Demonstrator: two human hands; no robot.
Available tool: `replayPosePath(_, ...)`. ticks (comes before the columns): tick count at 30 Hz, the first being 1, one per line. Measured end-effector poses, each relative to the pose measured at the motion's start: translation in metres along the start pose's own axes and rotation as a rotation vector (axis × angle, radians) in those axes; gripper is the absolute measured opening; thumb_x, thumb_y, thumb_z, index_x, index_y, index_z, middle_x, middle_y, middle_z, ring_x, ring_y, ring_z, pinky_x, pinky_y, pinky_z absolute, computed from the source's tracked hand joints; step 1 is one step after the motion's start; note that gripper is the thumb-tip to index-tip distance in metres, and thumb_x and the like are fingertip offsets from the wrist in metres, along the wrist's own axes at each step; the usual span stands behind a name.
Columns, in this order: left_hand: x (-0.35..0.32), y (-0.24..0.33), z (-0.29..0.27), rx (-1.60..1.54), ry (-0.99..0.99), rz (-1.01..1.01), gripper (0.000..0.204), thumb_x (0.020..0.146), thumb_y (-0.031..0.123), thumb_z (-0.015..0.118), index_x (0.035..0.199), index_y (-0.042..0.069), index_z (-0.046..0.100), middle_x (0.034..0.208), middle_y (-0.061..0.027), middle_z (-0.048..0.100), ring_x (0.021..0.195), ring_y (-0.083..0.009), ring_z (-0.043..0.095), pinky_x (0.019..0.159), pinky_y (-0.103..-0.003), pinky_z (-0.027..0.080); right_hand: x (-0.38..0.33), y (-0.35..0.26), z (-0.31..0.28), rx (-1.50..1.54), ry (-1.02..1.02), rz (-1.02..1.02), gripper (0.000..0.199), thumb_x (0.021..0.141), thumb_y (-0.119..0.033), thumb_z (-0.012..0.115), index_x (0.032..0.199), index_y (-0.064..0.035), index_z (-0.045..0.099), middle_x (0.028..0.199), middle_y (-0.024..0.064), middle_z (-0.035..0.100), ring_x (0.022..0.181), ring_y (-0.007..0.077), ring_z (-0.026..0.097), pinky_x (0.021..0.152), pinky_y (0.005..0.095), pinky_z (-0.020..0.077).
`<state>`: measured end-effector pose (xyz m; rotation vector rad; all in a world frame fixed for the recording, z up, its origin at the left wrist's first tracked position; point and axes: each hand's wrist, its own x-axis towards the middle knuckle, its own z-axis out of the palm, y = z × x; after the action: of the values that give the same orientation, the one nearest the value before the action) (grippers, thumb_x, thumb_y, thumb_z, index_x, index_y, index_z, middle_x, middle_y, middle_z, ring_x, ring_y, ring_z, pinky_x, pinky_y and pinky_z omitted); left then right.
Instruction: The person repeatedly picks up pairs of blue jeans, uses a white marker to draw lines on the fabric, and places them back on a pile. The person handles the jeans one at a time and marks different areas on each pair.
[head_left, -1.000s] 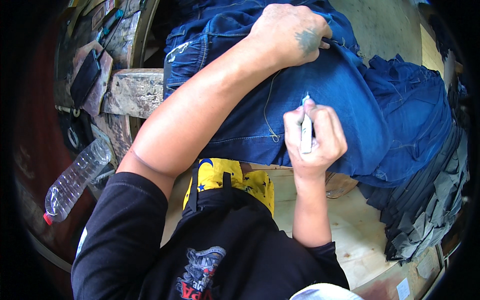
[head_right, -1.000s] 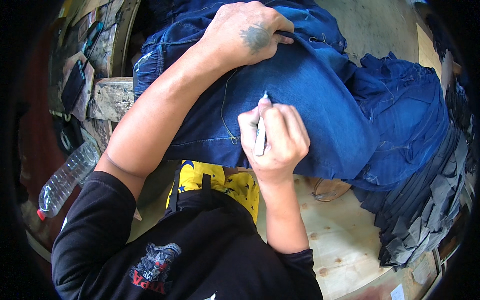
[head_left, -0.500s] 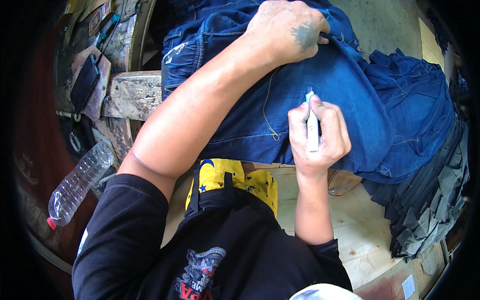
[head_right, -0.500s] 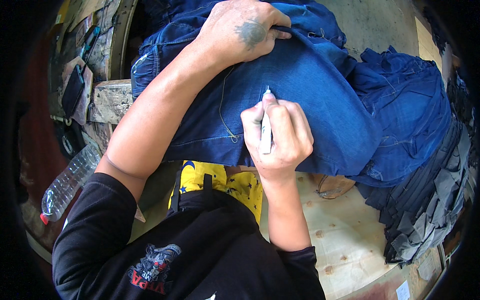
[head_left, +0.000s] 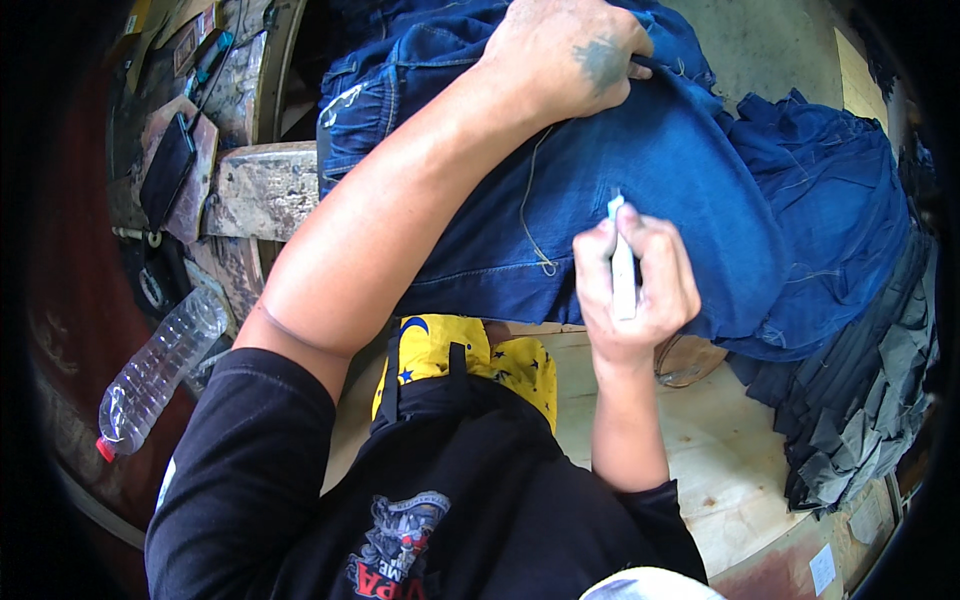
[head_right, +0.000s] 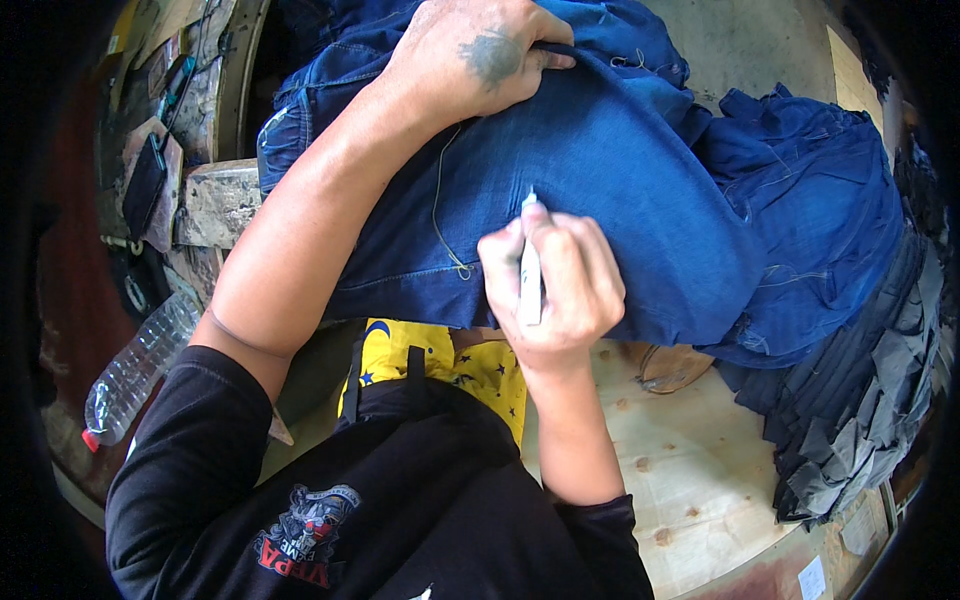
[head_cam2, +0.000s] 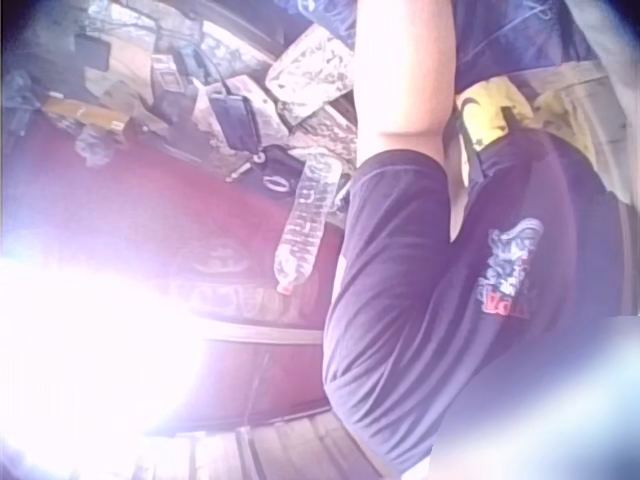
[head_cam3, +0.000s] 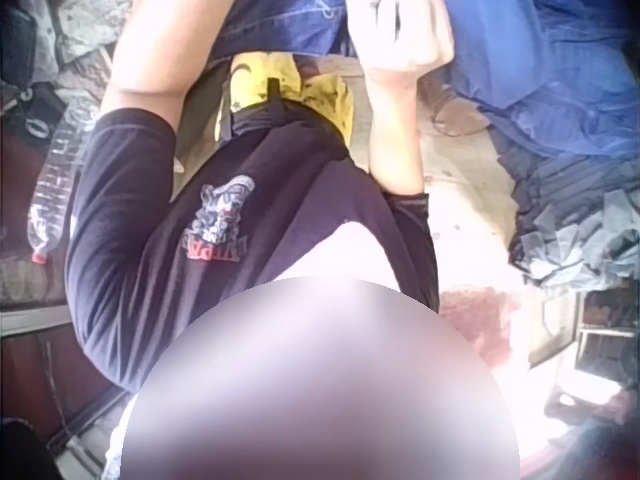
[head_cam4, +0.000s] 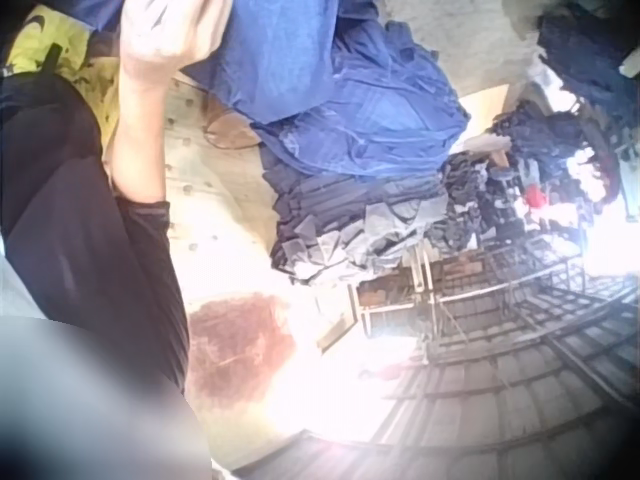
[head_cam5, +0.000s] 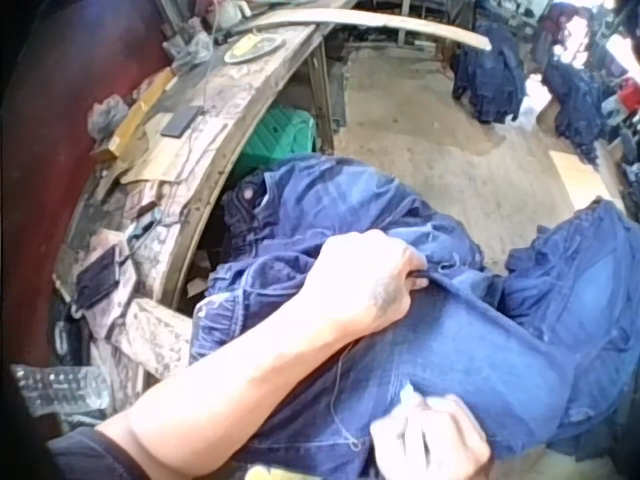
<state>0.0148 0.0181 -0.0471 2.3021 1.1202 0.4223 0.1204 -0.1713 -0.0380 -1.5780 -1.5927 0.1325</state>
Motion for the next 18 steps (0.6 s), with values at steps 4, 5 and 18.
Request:
replayPosePath(4,-0.001,0.001,0.001,0.039,0.002,0.002,0.021,0.095,0.029,0.076,0.101,0.012,0.086,0.093,-0.0201,0.080,0.088,-0.0401,0.079,0.080,-0.050,0.062,0.003,0.003,0.004,-0.003,-0.036,0.027,0.016,0.079,0.014,0.075,0.090,0.0042,0.068,0.078,0.0193,0.069,0.064,0.0318,0.069,0.062,0.0366,0.0572)
replayPosePath(5,0.000,0.002,0.001,0.046,-0.019,-0.021,0.021,0.095,0.029,0.076,0.101,0.012,0.086,0.093,-0.0201,0.080,0.089,-0.0401,0.079,0.080,-0.050,0.062,0.002,0.001,0.003,-0.012,-0.064,0.069,0.016,0.078,0.013,0.075,0.090,0.0040,0.068,0.077,0.0194,0.069,0.064,0.0320,0.069,0.062,0.0366,0.0571)
replayPosePath(18,-0.002,0.004,-0.001,0.025,0.034,0.046,0.019,0.095,0.027,0.076,0.099,0.011,0.085,0.091,-0.0195,0.079,0.089,-0.0401,0.078,0.081,-0.050,0.062,-0.002,0.004,0.001,-0.008,-0.023,0.014,0.015,0.076,0.012,0.073,0.088,0.0043,0.068,0.075,0.0165,0.067,0.062,0.0298,0.067,0.060,0.0355,0.0563)
